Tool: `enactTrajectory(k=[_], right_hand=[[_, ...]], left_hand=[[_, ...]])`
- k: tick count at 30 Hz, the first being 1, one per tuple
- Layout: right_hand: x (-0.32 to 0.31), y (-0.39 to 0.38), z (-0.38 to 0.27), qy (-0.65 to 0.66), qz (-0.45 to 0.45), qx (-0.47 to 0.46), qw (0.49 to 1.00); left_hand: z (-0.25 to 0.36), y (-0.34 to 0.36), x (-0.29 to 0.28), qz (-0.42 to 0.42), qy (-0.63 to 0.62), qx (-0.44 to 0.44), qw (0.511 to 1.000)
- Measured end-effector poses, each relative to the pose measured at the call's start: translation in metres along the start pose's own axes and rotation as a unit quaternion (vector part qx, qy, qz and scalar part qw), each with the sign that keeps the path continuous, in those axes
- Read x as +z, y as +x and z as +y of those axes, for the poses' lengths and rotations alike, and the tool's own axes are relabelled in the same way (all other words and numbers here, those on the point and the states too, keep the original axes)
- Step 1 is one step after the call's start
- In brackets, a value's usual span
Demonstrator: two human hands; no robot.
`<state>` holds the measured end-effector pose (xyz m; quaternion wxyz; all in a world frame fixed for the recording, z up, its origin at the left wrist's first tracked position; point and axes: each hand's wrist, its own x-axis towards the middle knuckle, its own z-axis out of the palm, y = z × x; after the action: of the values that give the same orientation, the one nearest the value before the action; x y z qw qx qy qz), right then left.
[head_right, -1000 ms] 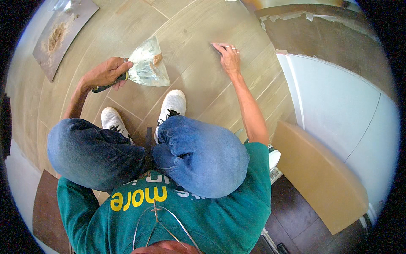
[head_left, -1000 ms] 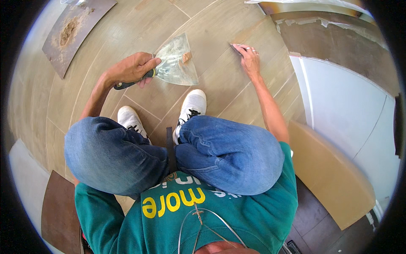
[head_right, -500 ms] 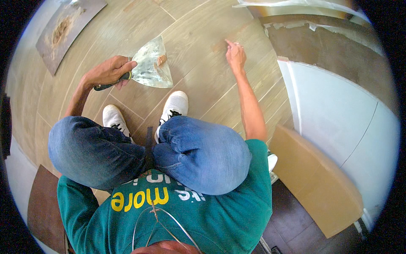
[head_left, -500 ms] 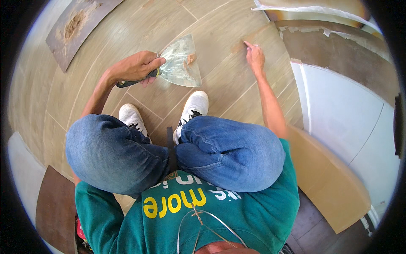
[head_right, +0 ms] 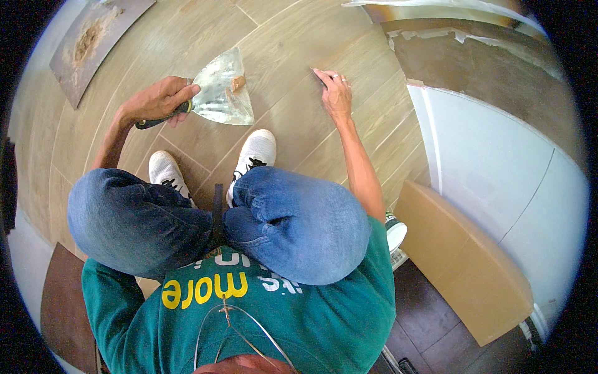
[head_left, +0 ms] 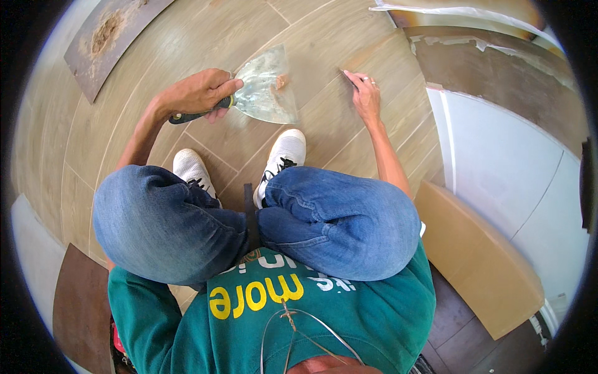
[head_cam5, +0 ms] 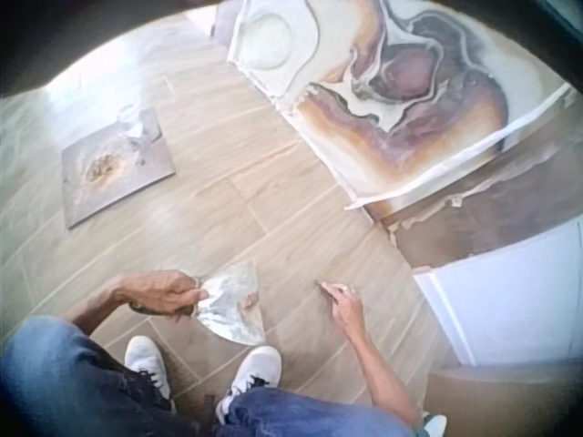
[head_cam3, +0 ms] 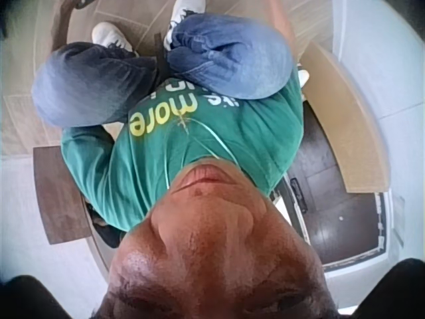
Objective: The person applies grout to floor tile joints using a small grout float and a larger trowel. They repeatedly scoop grout from a flat board and press it into the seams between light-colored wood-look tiles, working along the floor area near a wall.
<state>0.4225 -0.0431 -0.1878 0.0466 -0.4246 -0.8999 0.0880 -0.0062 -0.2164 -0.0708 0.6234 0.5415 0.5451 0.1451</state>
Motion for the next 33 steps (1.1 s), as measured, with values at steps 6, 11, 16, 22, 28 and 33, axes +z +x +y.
enactTrajectory(k=[6, 11, 16, 22, 28, 33], right_hand=[[0.021, -0.029, 0.025, -0.073, 0.018, -0.091, 0.993], [-0.005, 0.001, 0.030, -0.044, -0.023, -0.105, 0.993], [0.013, -0.009, 0.022, -0.046, -0.016, -0.143, 0.989], [-0.008, -0.010, 0.026, -0.002, -0.075, -0.101, 0.992], [0.008, 0.026, 0.035, -0.028, -0.007, 0.097, 0.995], [0.032, -0.003, -0.015, -0.050, -0.046, 0.071, 0.995]], left_hand=[[0.010, -0.005, -0.004, 0.008, 0.010, -0.007, 1.000], [0.007, -0.006, 0.000, 0.016, 0.006, -0.018, 1.000], [0.003, 0.001, -0.002, -0.004, 0.004, -0.002, 1.000], [0.000, -0.005, -0.004, 0.006, -0.001, 0.001, 1.000], [0.002, -0.003, -0.003, -0.014, 0.000, -0.006, 1.000], [0.006, -0.004, -0.004, 0.004, -0.010, -0.006, 1.000]])
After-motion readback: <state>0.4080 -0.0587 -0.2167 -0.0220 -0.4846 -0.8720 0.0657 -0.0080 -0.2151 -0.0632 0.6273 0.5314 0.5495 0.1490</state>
